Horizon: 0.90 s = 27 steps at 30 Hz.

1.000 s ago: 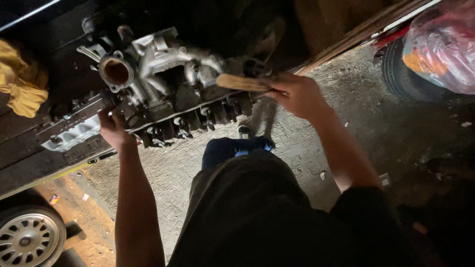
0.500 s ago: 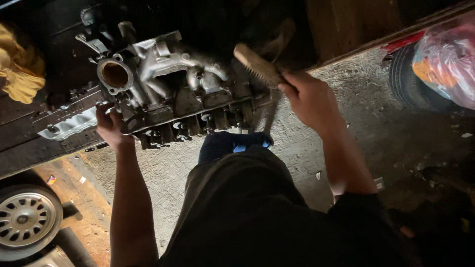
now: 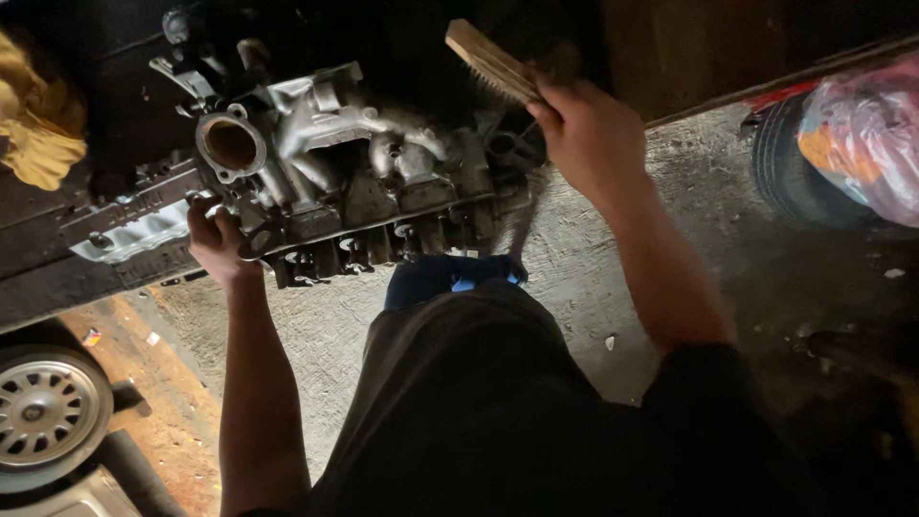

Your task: The person scrubs a disassembled engine block with a wire brush, focusing on the intake manifold and cylinder head areas. The person holds the engine steady with one hand while scrubbing with the other, occasionally repositioning the engine to access different surfaces.

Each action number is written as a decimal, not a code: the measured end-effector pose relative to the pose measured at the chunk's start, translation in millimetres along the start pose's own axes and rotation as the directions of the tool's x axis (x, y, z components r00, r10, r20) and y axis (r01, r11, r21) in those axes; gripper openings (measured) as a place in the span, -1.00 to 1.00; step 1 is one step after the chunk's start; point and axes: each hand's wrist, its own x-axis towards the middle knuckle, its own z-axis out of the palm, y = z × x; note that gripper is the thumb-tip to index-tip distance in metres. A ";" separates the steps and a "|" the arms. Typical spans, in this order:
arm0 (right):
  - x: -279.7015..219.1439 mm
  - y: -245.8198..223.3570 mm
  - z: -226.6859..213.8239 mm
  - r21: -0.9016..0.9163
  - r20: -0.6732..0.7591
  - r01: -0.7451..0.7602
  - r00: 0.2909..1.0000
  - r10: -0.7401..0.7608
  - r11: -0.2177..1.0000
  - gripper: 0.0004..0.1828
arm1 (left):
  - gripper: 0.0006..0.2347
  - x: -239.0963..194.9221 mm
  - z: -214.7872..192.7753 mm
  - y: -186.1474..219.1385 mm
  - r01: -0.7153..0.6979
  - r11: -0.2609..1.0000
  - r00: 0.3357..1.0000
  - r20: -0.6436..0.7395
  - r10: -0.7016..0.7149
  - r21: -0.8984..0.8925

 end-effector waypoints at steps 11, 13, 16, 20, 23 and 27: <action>-61.6 -13.4 -28.3 -0.030 0.378 -0.061 0.923 0.068 0.998 -0.60 | -0.85 -1.6 3.0 -7.7 0.020 0.996 1.000 0.001 -0.020 -0.086; -66.4 -6.9 -40.0 0.004 0.315 -0.039 0.949 0.036 0.999 -0.62 | -0.86 1.2 6.0 -8.4 0.029 0.997 1.000 0.002 -0.029 -0.071; -71.7 -11.9 -35.9 0.077 0.292 -0.198 0.942 0.167 0.977 -0.65 | -0.85 -2.5 3.6 -9.0 0.009 0.983 1.000 0.022 -0.005 -0.185; -71.9 -31.1 -2.4 0.119 0.165 -0.211 0.968 0.190 0.970 -0.58 | -0.85 -1.7 6.1 -6.8 -0.019 0.982 1.000 0.017 0.023 -0.187; -86.6 -35.8 6.5 0.153 0.113 -0.173 0.981 0.157 0.973 -0.59 | -0.85 -1.1 6.9 -6.7 -0.047 0.993 0.999 0.016 0.049 -0.109; -112.1 -32.5 -5.7 0.272 0.133 -0.189 0.978 0.158 0.944 -0.67 | -0.86 3.9 10.8 -9.1 -0.142 0.989 0.990 -0.022 0.141 -0.042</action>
